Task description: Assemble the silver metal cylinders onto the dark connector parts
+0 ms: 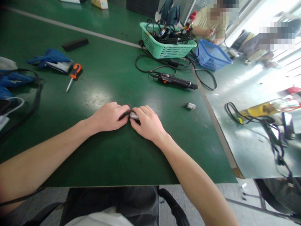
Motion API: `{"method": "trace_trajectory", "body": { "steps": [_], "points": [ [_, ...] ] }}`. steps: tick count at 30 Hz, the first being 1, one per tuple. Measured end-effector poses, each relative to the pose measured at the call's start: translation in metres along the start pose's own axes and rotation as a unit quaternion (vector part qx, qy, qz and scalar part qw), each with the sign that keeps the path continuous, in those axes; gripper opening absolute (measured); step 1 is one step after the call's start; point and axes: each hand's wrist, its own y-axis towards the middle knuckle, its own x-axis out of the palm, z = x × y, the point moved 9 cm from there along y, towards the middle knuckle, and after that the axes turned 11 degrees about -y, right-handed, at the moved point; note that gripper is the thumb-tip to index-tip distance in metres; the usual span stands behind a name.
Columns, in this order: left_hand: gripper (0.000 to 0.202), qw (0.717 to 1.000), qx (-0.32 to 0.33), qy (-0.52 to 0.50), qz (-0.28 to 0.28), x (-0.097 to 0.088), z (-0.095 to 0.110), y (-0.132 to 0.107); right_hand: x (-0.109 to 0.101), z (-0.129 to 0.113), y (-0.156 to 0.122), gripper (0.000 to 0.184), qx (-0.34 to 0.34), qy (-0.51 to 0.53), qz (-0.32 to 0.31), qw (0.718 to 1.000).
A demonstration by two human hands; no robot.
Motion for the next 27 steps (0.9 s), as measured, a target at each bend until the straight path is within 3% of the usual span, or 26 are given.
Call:
{"method": "trace_trajectory", "body": {
  "steps": [27],
  "points": [
    [0.023,1.0,-0.003,-0.001,-0.004,0.0004,0.0002,0.0011,0.0003,0.0021,-0.0011,0.023,0.001,-0.007,0.006,1.0]
  ]
}}
